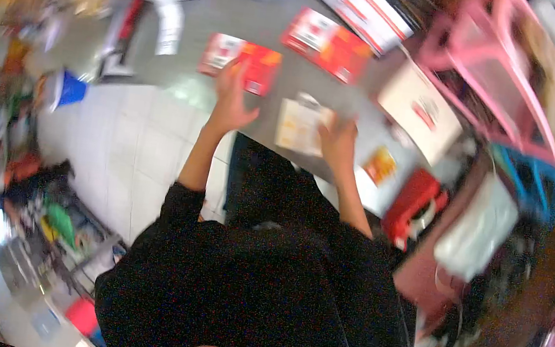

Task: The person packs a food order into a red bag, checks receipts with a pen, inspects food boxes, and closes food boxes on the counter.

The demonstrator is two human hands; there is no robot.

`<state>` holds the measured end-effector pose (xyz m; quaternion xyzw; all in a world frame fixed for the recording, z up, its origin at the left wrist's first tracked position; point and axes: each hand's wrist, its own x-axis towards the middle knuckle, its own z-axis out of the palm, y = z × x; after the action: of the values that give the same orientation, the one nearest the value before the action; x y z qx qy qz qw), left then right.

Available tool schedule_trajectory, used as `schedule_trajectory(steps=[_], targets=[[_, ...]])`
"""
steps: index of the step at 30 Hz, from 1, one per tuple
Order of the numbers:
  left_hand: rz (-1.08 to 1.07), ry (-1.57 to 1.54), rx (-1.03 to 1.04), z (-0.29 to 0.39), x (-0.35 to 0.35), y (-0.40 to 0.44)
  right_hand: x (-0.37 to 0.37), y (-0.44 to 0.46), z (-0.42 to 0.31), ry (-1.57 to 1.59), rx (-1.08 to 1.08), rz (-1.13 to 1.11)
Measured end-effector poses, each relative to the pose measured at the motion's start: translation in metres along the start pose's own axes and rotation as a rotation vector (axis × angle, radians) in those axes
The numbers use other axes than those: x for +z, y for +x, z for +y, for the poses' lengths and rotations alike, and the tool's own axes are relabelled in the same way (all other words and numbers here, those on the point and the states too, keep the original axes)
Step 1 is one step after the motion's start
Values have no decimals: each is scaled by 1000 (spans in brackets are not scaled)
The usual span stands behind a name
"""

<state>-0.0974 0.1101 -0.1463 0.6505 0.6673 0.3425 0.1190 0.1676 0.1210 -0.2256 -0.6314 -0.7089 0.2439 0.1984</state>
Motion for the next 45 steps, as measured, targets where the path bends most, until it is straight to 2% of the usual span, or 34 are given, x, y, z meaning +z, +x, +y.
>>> schedule_trajectory(steps=[2, 4, 6, 7, 8, 9, 10, 12, 16, 17, 18, 19, 20, 21, 22, 23, 24, 25, 26, 28, 31, 33, 35, 36, 37, 39, 40, 43, 45], targets=[[-57, 202, 178, -54, -33, 59, -6, -2, -31, 307, 118, -355], [-128, 278, 310, -111, -16, 69, 70, -18, 28, 136, -343, -84], [-222, 406, 350, -152, 1, 67, 44, -15, -14, 273, 14, -60], [-395, 494, 285, -166, 9, 73, 35, -9, -26, 275, 45, -102], [-504, 605, 195, -118, -25, 75, 36, -3, -25, 178, -40, -116], [-423, 609, 174, -118, -19, 63, 33, 3, -17, 212, -189, -149], [-349, 602, 170, -122, -10, 59, 31, 7, -23, 252, -126, -204], [-350, 609, 158, -121, -9, 60, 22, 11, -36, 315, 22, -311], [-242, 419, 244, -130, -6, 60, 24, 14, -29, -176, -210, 15], [-45, 113, 420, -137, -17, 64, 12, 16, -49, -300, -598, 179], [7, -16, 343, -143, -14, 58, -7, 21, -61, -188, -700, -139], [-138, 72, 255, -129, -25, 60, -33, 26, -87, -56, -728, -484], [-287, 172, 177, -113, -36, 64, -42, 27, -101, -97, -627, -650], [-303, 269, 249, -132, -25, 64, -33, 30, -95, -200, -682, -625], [-347, 238, 282, -131, -38, 61, -24, 33, -87, -302, -736, -597], [-452, 333, 240, -117, -51, 63, -8, 34, -69, -422, -832, -475], [-508, 336, 198, -112, -55, 64, -18, 34, -69, -398, -751, -561], [-460, 310, 156, -98, -63, 55, -34, 34, -67, -360, -690, -641], [-374, 401, 228, -108, -62, 44, -51, 27, -62, -372, -609, -660], [-324, 174, 148, -76, -85, 34, -67, 12, -61, -363, -484, -694], [-260, 78, 91, -10, -79, 57, -68, -32, -37, -111, -339, -466], [-335, 91, 212, 29, -59, 96, -62, -51, -26, -24, -277, -360], [-434, 206, 364, 54, -26, 140, -69, -50, -28, -16, -255, -425], [-521, 246, 377, 57, -6, 159, -73, -52, -30, -9, -243, -453], [-602, 285, 386, 58, 11, 175, -80, -52, -33, 67, -283, -491], [-627, 346, 437, 44, 40, 191, -105, -39, -46, 211, -384, -578], [-639, 377, 456, 38, 45, 194, -124, -27, -61, 194, -409, -488], [-469, 464, 328, 41, 18, 176, -184, 16, -117, 99, -467, -160], [-347, 378, 129, 6, -1, 143, -179, 64, -137, 11, -502, 63]])
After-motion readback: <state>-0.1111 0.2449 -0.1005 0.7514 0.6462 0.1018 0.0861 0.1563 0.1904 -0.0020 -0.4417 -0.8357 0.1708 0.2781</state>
